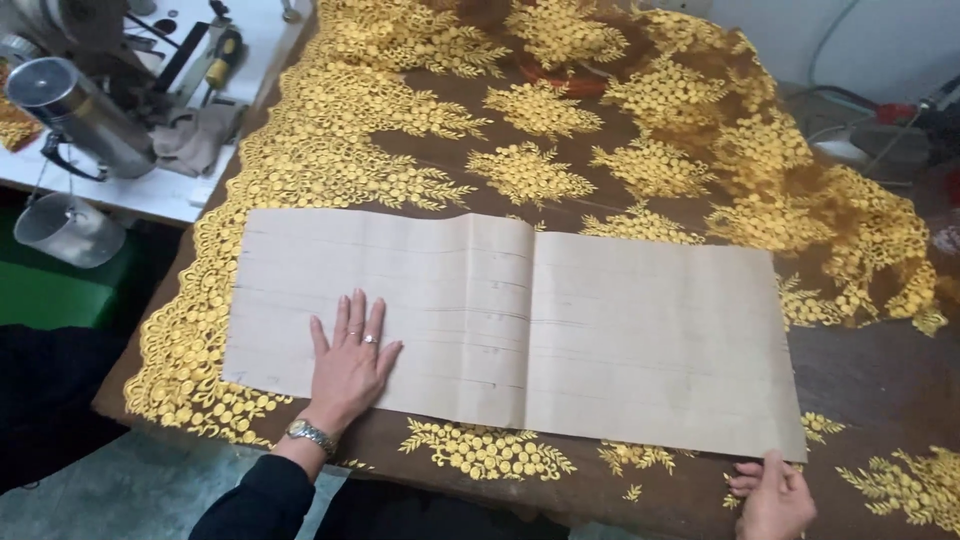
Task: The person smooths a large piece of brown fabric with a gold floral pattern on a table. They then pick up a stack of paper patterns, select one, unfold it, and place it on the fabric.
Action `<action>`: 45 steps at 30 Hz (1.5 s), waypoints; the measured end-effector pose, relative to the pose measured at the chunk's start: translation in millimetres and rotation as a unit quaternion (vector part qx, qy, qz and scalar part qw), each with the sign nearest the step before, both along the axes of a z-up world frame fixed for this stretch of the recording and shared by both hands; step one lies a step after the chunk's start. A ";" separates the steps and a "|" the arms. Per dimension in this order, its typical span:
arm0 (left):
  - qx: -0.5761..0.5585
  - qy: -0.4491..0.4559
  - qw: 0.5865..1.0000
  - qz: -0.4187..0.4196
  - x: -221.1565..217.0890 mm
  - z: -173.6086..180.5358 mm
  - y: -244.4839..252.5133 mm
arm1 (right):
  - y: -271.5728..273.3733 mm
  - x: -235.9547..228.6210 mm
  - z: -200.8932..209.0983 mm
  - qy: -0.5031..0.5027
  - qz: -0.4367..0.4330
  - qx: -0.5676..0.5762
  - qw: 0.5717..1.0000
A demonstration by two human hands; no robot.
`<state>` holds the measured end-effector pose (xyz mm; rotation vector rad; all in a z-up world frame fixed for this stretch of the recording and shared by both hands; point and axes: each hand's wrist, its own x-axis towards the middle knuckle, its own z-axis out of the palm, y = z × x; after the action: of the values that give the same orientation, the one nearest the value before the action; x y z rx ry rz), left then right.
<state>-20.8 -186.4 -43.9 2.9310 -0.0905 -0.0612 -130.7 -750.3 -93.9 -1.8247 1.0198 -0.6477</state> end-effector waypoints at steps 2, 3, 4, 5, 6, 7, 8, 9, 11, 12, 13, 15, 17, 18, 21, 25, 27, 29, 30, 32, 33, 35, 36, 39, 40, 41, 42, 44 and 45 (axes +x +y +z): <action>0.009 -0.006 1.000 -0.002 -0.1 -4.1 1.2 | -4.2 -0.2 -6.8 -0.018 0.011 -0.002 1.000; 0.017 -0.015 1.000 -0.005 -0.2 -6.1 1.9 | -1.6 1.1 -3.9 -0.005 -0.001 0.002 1.000; 0.025 -0.023 0.999 -0.009 -0.1 -8.3 2.1 | 0.7 1.9 -0.7 0.008 -0.014 0.005 1.000; 0.024 -0.023 0.999 -0.007 -0.1 -9.3 2.3 | 1.5 1.9 0.0 0.008 -0.013 0.005 1.000; 0.028 -0.030 0.999 -0.010 -0.1 -10.1 2.5 | 2.3 1.7 0.9 0.015 -0.008 -0.011 1.000; 0.032 -0.036 0.999 -0.012 -0.1 -11.1 2.6 | 3.0 1.4 1.8 0.021 -0.004 -0.026 0.999; 0.032 -0.036 0.999 -0.012 -0.5 -12.7 2.7 | -0.2 0.4 -2.1 0.021 -0.004 -0.026 0.999; 0.038 -0.046 0.998 -0.012 -0.8 -14.2 2.6 | -3.5 -0.5 -5.9 0.014 0.003 -0.024 1.000; 0.043 -0.055 0.997 -0.012 -0.7 -14.9 2.7 | -4.1 -1.3 -7.3 0.008 0.010 -0.023 1.000; 0.045 -0.053 0.998 -0.013 -0.7 -14.5 2.8 | -1.6 -1.0 -5.2 0.002 0.008 -0.025 1.000; 0.046 -0.051 0.998 -0.014 -0.6 -14.1 2.9 | 1.0 -0.6 -3.1 -0.005 0.007 -0.027 1.000; 0.045 -0.055 0.997 -0.014 -0.5 -15.3 3.2 | 4.9 1.0 3.0 0.008 0.000 -0.026 1.000; 0.045 -0.059 0.997 -0.013 -0.9 -16.5 2.8 | 2.9 0.7 2.0 0.020 -0.006 -0.025 0.999; 0.049 -0.069 0.996 -0.014 -1.3 -17.0 3.1 | -0.3 -0.1 -2.6 0.006 0.000 -0.020 1.000; 0.053 -0.082 0.995 -0.015 -1.6 -18.8 3.0 | -8.3 -2.3 -12.1 -0.012 0.008 -0.015 1.000; 0.043 -0.063 0.997 -0.012 -0.6 -16.9 3.2 | -1.3 -1.3 -5.8 -0.008 0.011 -0.030 0.999; 0.050 -0.068 0.996 -0.013 -0.7 -17.2 3.3 | -3.5 -0.4 -7.9 0.003 0.006 -0.032 0.999; 0.056 -0.072 0.996 -0.014 -1.0 -16.7 3.3 | -0.6 -0.2 -4.4 0.015 0.001 -0.036 0.999; 0.052 -0.069 0.996 -0.014 -0.9 -16.0 3.2 | 3.3 0.1 -0.4 0.018 0.002 -0.042 0.999; 0.049 -0.066 0.997 -0.014 -0.7 -14.7 3.0 | 9.0 0.8 6.0 0.021 0.004 -0.047 0.999; 0.047 -0.058 0.997 -0.013 -0.5 -14.1 3.0 | 10.9 1.2 8.4 0.029 0.001 -0.050 0.998; 0.046 -0.050 0.998 -0.012 -0.1 -13.7 3.3 | 14.0 2.3 11.7 0.036 -0.001 -0.052 0.998; 0.048 -0.052 0.997 -0.013 -0.1 -14.0 3.2 | 14.8 2.6 12.9 0.040 -0.004 -0.053 0.998; 0.053 -0.066 0.996 -0.012 -0.4 -18.1 3.9 | 19.8 6.3 19.4 0.063 -0.019 -0.058 0.996; 0.057 -0.077 0.995 -0.012 -0.6 -20.1 3.4 | 21.2 7.1 22.2 0.082 -0.031 -0.063 0.994; 0.056 -0.077 0.995 -0.013 -1.5 -18.3 4.0 | 20.7 6.4 20.2 0.083 -0.032 -0.064 0.994; 0.053 -0.071 0.996 -0.013 -1.4 -16.6 3.7 | 19.7 5.6 18.9 0.069 -0.025 -0.056 0.996; 0.047 -0.065 0.997 -0.017 -1.3 -11.7 3.8 | 17.6 4.6 15.7 0.054 -0.022 -0.049 0.997; 0.027 -0.042 0.999 -0.008 -1.3 -8.6 3.8 | 16.3 4.5 13.8 0.032 -0.013 -0.032 0.999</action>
<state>-22.1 -182.7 -52.5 2.9869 -0.1285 0.0593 -126.2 -734.0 -80.1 -1.9000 1.0779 -0.6486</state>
